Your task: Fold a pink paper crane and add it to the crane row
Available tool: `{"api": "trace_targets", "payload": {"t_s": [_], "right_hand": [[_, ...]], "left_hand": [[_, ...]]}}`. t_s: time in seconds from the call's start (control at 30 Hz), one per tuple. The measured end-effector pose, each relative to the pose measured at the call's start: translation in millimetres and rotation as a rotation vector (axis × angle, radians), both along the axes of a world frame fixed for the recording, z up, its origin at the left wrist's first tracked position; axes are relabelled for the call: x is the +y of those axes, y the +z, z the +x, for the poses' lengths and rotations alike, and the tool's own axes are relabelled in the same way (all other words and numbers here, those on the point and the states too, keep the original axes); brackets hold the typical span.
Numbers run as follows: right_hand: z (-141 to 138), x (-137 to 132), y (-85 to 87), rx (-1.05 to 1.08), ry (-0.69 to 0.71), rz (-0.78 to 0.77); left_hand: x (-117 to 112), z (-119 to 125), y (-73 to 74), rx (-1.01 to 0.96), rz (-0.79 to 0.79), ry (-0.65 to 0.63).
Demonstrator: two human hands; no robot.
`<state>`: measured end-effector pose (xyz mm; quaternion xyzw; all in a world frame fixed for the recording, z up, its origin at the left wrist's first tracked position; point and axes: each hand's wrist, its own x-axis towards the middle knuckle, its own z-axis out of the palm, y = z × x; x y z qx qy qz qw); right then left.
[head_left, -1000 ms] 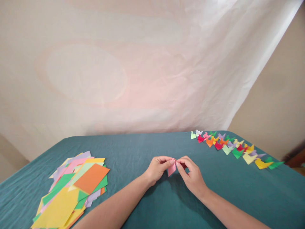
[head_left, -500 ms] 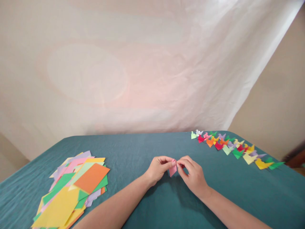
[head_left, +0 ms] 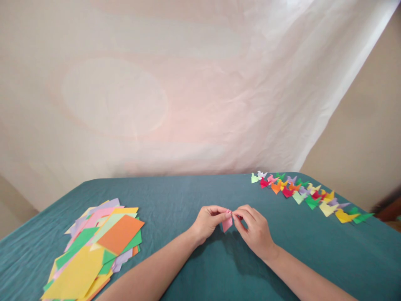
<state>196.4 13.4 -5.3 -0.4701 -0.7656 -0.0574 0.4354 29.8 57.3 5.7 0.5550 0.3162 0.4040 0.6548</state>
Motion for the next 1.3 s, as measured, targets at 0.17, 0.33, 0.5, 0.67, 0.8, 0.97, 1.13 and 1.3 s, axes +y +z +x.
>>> {"api": "trace_targets", "payload": {"t_s": [0.17,0.33,0.5,0.67,0.8,0.97,1.13,1.3], "right_hand": [[-5.1,-1.4,1.2,0.152,0.065,-0.079],[-9.7,-4.0,4.3,0.297,0.117,-0.187],[-10.4,-5.4,6.7,0.337,0.126,-0.213],[-10.5,-5.1,5.4,0.340,0.129,-0.209],[-10.1,-5.6,4.0,0.331,0.130,-0.219],[-10.7,-6.3,4.2,0.322,0.131,-0.218],[-10.9,-5.6,5.9,0.327,0.132,-0.194],[-11.4,-6.0,6.6,0.324,0.112,-0.194]], "left_hand": [[-0.3,-0.3,0.7,-0.023,-0.001,-0.003],[-0.4,-0.7,2.7,0.002,0.003,-0.008],[-0.3,-1.0,1.8,0.006,0.017,-0.012],[-0.3,-1.0,0.3,-0.004,0.012,-0.011],[-1.9,-1.0,4.9,-0.010,0.017,-0.030],[-4.7,-1.7,11.6,0.007,0.043,-0.036],[-3.4,-2.0,9.5,0.019,0.026,-0.035],[-0.9,-2.3,4.7,0.027,-0.012,-0.046]]}}
